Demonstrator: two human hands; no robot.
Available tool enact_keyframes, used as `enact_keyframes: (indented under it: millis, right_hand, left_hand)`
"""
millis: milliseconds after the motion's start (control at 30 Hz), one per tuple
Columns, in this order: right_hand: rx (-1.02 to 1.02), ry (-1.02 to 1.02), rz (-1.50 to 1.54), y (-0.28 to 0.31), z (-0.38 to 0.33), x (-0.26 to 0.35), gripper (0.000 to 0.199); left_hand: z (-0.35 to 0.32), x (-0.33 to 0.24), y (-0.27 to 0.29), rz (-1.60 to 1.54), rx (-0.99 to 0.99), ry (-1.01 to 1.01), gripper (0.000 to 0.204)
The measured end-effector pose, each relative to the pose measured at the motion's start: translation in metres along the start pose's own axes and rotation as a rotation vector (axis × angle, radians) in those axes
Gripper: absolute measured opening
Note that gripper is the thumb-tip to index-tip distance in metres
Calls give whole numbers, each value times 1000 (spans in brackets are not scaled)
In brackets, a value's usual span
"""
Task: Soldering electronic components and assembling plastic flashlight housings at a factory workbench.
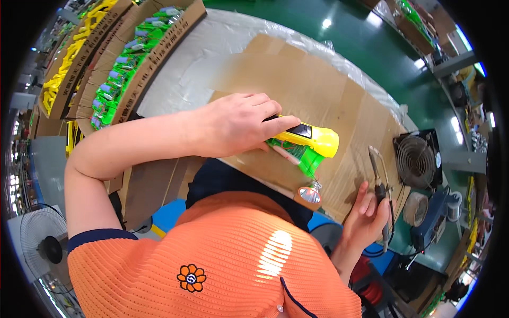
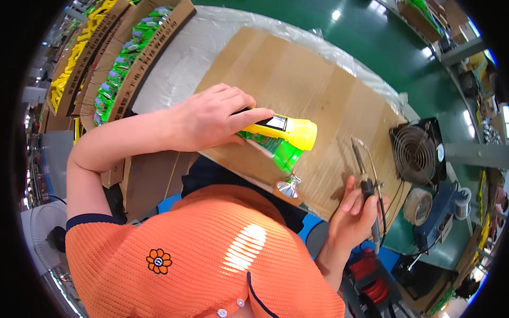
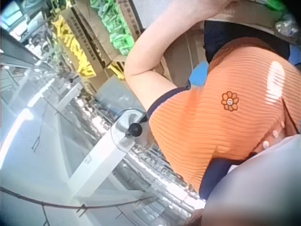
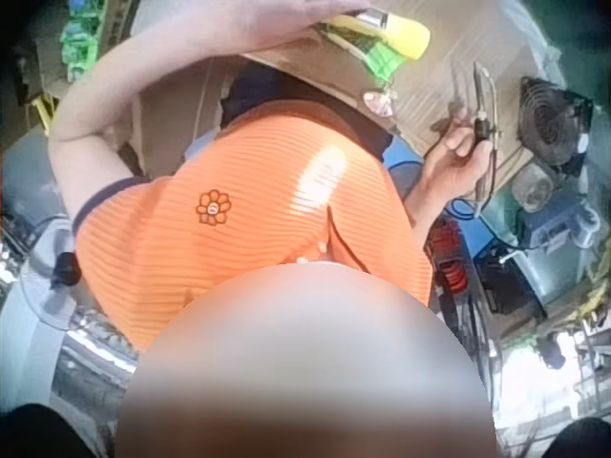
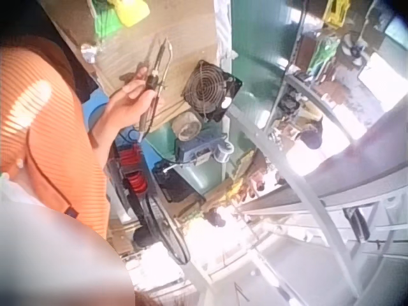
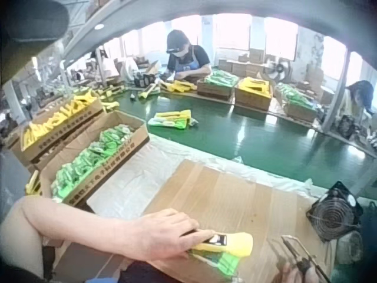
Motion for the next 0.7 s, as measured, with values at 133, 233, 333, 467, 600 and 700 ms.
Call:
enact_keyframes:
  millis: [133, 233, 333, 467, 600, 700]
  right_hand:
    - [-5, -10, -27, -5, 0, 5, 9]
    - [-3, 5, -68, -4, -1, 8, 13]
    - [13, 17, -83, -9, -4, 7, 13]
    - [0, 47, -90, -7, -8, 9, 13]
    - [37, -26, -12, -3, 1, -3, 9]
    - [29, -39, 36, 11, 4, -3, 17]
  left_hand:
    - [39, 59, 25, 127, -288, 170, 67]
    - [106, 145, 41, 298, -354, 292, 61]
    - [151, 213, 33, 509, -423, 411, 59]
    - [166, 223, 34, 241, -34, 704, 77]
    - [102, 171, 78, 379, -180, 520, 78]
    - [25, 99, 131, 428, -575, 209, 67]
Point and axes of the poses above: each hand's wrist, its own z-axis towards the middle knuckle, its own y-axis out of the back of the hand, x = y × z, the point moved 3 cm from there along z, towards the middle knuckle, and after that the axes turned 4 degrees about -z, right-handed, at the moved point
